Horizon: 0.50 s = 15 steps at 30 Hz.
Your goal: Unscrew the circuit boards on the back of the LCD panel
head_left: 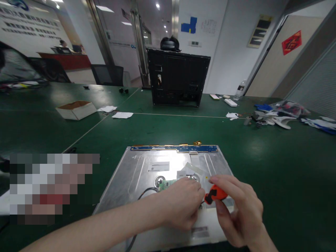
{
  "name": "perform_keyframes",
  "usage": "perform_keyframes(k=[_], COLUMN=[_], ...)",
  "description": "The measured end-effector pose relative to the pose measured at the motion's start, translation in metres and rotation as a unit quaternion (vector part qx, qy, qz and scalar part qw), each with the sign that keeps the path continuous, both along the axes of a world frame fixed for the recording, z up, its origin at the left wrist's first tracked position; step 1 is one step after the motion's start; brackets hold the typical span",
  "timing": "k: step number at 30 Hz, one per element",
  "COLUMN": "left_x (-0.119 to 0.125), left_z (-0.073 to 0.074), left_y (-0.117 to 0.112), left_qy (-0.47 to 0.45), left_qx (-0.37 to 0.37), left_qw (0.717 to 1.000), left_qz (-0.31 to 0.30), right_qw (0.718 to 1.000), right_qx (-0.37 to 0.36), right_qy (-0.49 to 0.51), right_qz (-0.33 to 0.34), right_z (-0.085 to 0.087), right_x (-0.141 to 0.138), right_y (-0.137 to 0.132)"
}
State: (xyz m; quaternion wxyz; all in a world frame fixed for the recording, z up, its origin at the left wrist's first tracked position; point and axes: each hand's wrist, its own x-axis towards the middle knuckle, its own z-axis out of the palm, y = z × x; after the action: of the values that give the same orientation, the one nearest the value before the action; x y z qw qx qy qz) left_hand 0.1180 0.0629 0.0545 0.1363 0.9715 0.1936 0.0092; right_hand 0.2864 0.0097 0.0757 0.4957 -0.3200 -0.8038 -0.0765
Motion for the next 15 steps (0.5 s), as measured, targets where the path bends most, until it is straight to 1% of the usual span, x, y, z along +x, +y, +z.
perform_keyframes(k=[4, 8, 11, 15], left_x=[-0.0003, -0.0008, -0.0009, -0.0008], left_z=[-0.0004, -0.0006, 0.0006, 0.0025], left_y=[-0.0004, -0.0010, -0.0012, -0.0019], left_qy=[0.004, -0.019, -0.022, -0.011], left_qx=[0.009, 0.004, -0.008, -0.008], left_qw=[1.000, 1.000, 1.000, 1.000], left_qz=[0.003, 0.005, 0.006, 0.002], right_qw=[1.000, 0.999, 0.998, 0.998], right_qx=[0.015, 0.037, 0.044, 0.049], right_qy=[0.007, 0.009, 0.002, -0.004], right_qz=[-0.002, -0.021, -0.036, -0.038], right_z=[-0.0029, -0.0048, -0.0042, -0.0022], right_x=[0.0000, -0.0009, -0.0022, -0.0035], right_y=[0.0008, 0.0024, 0.0035, 0.0046])
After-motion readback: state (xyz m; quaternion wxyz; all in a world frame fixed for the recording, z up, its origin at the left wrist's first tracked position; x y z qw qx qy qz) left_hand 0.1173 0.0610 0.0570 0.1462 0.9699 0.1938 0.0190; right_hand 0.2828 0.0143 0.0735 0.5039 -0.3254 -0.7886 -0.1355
